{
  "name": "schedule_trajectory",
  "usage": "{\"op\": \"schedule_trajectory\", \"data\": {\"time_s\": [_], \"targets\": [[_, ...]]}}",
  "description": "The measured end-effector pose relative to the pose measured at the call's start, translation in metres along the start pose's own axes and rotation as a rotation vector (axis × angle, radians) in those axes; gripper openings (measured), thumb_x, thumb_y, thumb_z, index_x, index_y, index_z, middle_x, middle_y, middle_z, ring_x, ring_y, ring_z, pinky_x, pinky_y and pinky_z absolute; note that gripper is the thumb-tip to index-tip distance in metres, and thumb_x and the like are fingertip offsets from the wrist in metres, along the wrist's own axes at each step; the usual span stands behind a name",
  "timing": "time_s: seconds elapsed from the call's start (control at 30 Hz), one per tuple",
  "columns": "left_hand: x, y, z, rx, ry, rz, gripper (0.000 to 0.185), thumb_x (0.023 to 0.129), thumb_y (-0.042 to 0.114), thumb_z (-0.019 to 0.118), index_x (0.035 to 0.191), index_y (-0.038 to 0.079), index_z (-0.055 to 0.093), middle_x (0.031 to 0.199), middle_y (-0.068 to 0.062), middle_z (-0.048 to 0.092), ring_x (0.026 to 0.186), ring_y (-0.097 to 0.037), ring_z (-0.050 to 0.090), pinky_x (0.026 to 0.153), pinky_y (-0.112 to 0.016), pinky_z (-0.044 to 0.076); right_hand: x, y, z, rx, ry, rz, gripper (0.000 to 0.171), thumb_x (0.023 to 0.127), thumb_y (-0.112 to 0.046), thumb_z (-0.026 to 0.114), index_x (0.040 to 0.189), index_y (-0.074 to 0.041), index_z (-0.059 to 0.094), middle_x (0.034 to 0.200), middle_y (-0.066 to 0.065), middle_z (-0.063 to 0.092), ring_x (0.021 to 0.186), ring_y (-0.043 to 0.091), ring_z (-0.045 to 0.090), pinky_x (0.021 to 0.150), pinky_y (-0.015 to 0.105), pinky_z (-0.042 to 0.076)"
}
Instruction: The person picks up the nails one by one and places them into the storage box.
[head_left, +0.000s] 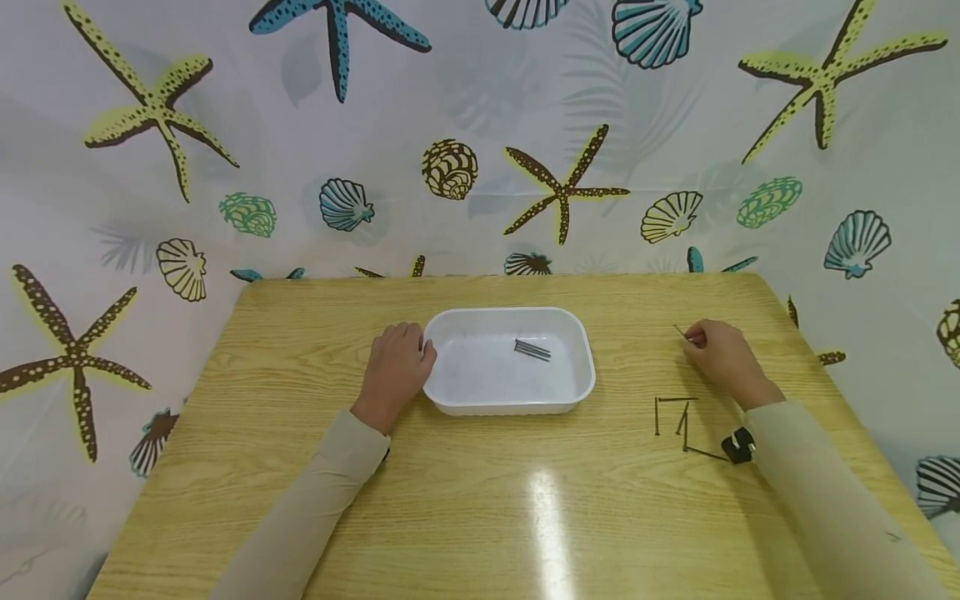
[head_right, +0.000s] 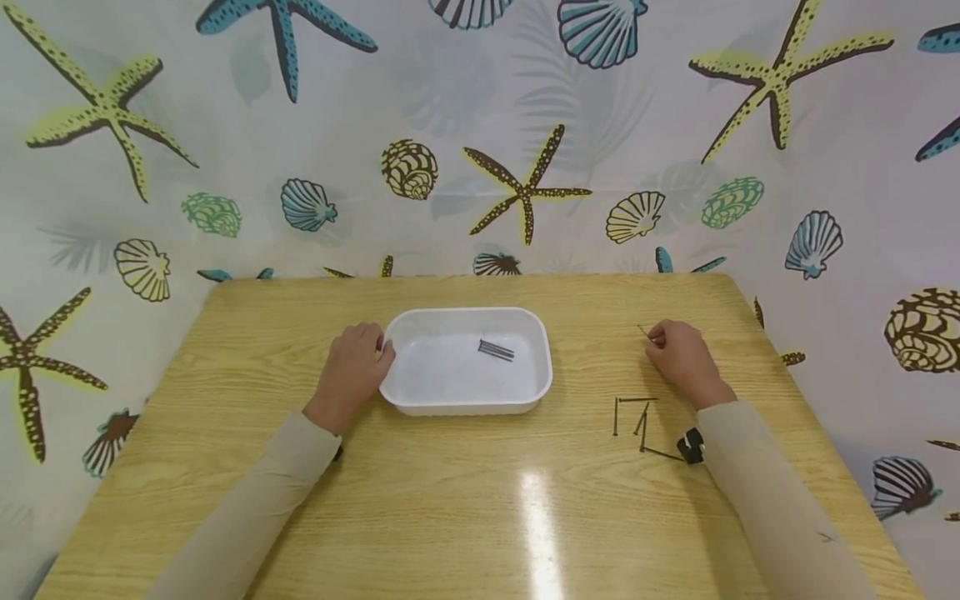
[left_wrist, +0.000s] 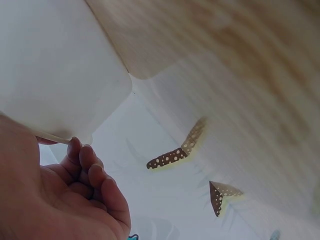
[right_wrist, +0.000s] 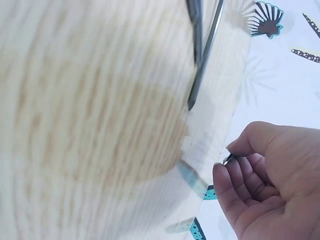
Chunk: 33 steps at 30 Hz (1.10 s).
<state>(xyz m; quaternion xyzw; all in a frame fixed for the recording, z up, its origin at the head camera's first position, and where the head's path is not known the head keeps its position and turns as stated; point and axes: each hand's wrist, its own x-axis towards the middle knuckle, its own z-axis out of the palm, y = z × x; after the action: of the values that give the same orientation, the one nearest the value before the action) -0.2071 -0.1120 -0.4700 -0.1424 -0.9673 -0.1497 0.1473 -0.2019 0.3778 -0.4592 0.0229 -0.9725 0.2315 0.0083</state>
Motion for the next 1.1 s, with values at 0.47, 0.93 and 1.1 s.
{"op": "schedule_trajectory", "data": {"time_s": [0.47, 0.93, 1.1], "targets": [[-0.001, 0.001, -0.002, -0.014, -0.004, -0.004, 0.023, 0.093, 0.024, 0.046, 0.074, 0.011, 0.044, 0.068, -0.002, 0.042, 0.064, -0.021, 0.039, 0.058, -0.034, 0.031, -0.003, -0.034, -0.006, 0.023, -0.022, -0.049, 0.022, 0.090, -0.007, 0.055, 0.106, 0.008, 0.057, 0.097, 0.021, 0.058, 0.086, 0.031, 0.055, 0.075, 0.047, 0.044], [0.000, 0.000, -0.002, -0.018, 0.026, 0.023, 0.023, 0.092, 0.022, 0.047, 0.072, 0.011, 0.043, 0.067, -0.002, 0.041, 0.062, -0.021, 0.038, 0.056, -0.034, 0.031, -0.008, -0.082, -0.008, 0.025, 0.015, -0.194, 0.017, 0.090, -0.004, 0.055, 0.103, 0.004, 0.061, 0.092, 0.015, 0.061, 0.082, 0.026, 0.058, 0.071, 0.043, 0.048], [0.000, 0.000, -0.003, -0.022, 0.019, 0.015, 0.023, 0.093, 0.022, 0.047, 0.073, 0.011, 0.044, 0.068, -0.002, 0.041, 0.063, -0.021, 0.039, 0.057, -0.034, 0.031, -0.011, -0.097, -0.008, 0.034, 0.018, -0.235, 0.016, 0.089, -0.003, 0.057, 0.103, 0.003, 0.062, 0.093, 0.014, 0.061, 0.082, 0.025, 0.058, 0.072, 0.042, 0.049]]}}
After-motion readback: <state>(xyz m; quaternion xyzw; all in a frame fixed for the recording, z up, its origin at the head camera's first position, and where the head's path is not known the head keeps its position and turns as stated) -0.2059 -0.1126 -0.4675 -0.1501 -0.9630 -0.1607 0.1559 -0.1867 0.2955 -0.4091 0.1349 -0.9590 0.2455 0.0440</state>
